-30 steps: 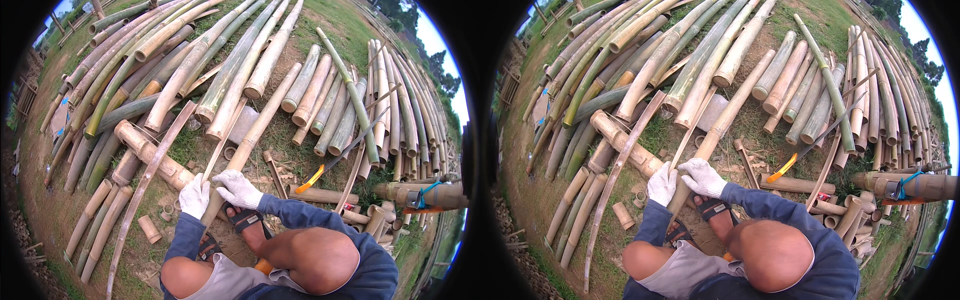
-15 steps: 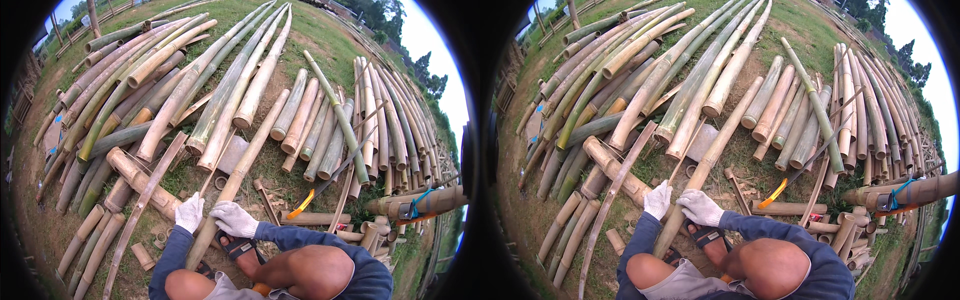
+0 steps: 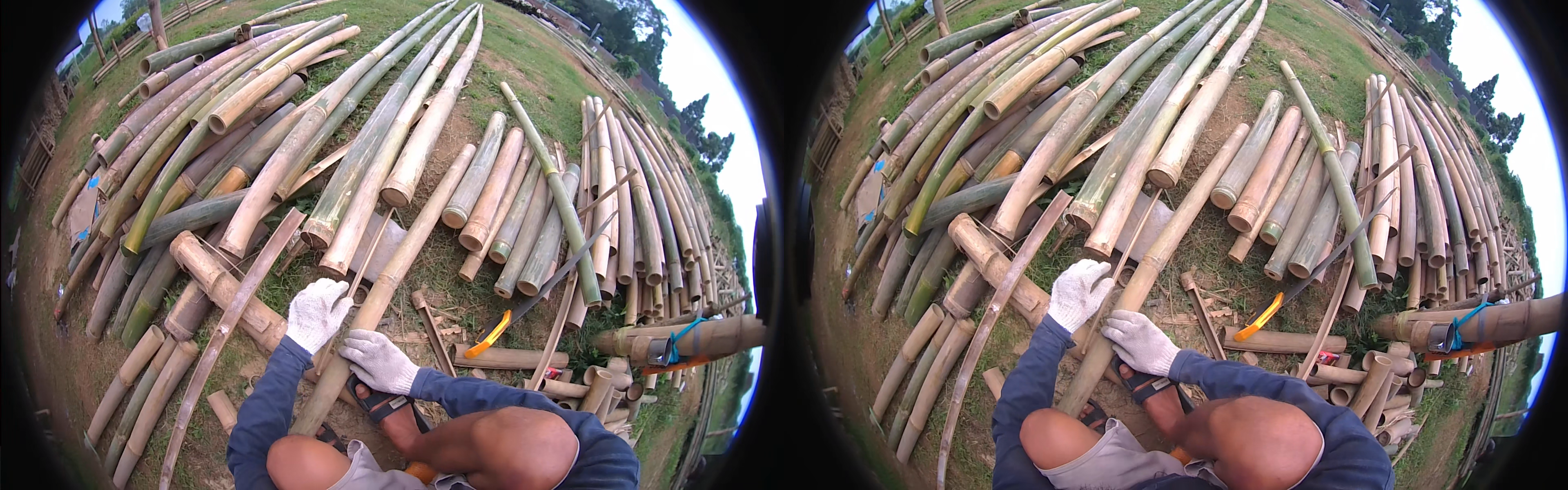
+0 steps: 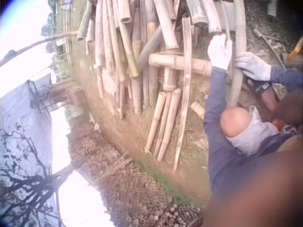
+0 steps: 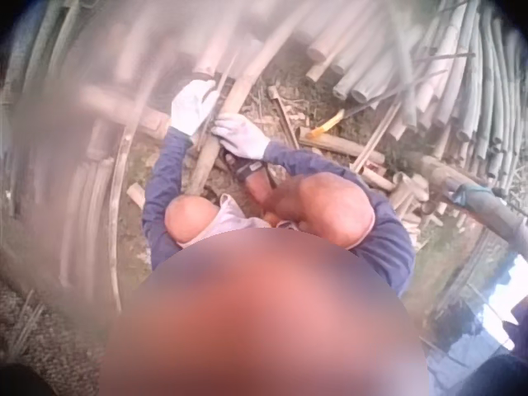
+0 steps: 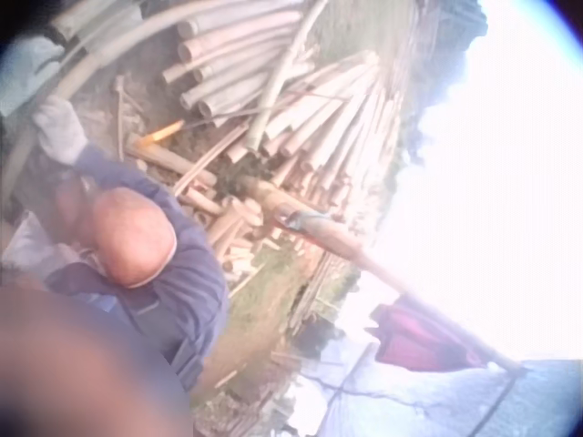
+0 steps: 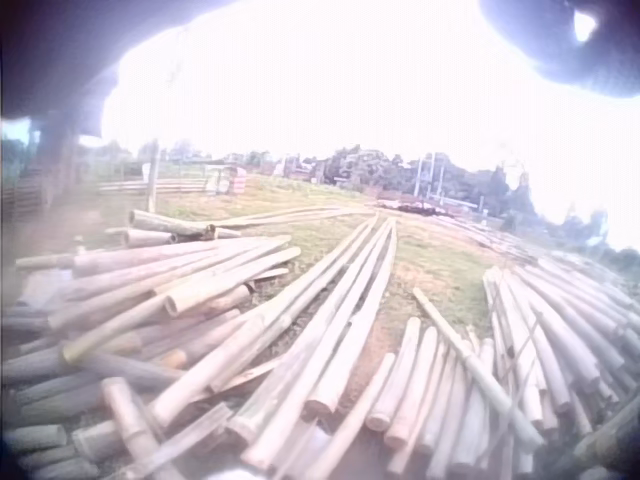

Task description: The person selects bamboo poles from a large outdoor pile, positions them on a makeshift sawhorse, and cuts them into shorter sections using a hand saw. The person repeatedly picks up poles, aligns them, saws through them, and sets the cut pieces aside.

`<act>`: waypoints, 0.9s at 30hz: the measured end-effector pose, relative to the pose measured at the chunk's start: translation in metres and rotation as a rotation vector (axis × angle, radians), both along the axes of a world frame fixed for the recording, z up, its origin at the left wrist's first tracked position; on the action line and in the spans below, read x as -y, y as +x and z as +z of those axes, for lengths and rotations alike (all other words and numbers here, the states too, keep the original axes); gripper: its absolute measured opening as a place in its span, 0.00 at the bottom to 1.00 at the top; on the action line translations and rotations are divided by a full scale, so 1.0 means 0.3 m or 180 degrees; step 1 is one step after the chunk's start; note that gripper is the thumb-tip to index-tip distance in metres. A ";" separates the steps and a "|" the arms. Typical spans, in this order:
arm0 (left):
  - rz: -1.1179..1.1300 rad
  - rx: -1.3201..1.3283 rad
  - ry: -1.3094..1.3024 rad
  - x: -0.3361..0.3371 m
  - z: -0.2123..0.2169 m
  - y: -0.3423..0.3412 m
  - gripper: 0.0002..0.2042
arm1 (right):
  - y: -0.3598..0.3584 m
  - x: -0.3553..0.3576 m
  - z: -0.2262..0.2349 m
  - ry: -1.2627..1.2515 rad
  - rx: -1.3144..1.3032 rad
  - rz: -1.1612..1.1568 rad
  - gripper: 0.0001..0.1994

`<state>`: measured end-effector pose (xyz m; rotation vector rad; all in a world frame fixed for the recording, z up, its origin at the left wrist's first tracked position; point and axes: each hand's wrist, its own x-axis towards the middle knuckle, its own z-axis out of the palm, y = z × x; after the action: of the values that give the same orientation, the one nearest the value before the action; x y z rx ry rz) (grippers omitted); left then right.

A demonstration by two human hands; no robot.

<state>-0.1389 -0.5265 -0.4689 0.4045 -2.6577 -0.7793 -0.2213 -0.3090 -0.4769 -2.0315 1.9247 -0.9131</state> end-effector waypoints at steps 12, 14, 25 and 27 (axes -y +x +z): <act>0.0897 0.1328 0.0072 0.376 0.162 -0.434 0.60 | 0.023 0.048 0.011 0.0115 0.0037 -0.0195 0.17; 0.1074 0.1230 0.0046 0.359 0.133 -0.463 0.61 | 0.025 0.051 0.010 0.0162 0.0059 -0.0205 0.17; 0.1076 0.1428 0.0317 0.344 0.176 -0.429 0.51 | 0.069 0.096 0.009 0.0168 -0.0112 -0.0401 0.16; 0.0994 0.1286 0.0355 0.319 0.194 -0.378 0.50 | 0.078 0.093 0.012 0.0204 -0.0123 -0.0461 0.16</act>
<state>-0.2522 -0.6220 -0.4108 1.0789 -2.8081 -0.8162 -0.1980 -0.3368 -0.4734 -1.9084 2.1166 -0.8370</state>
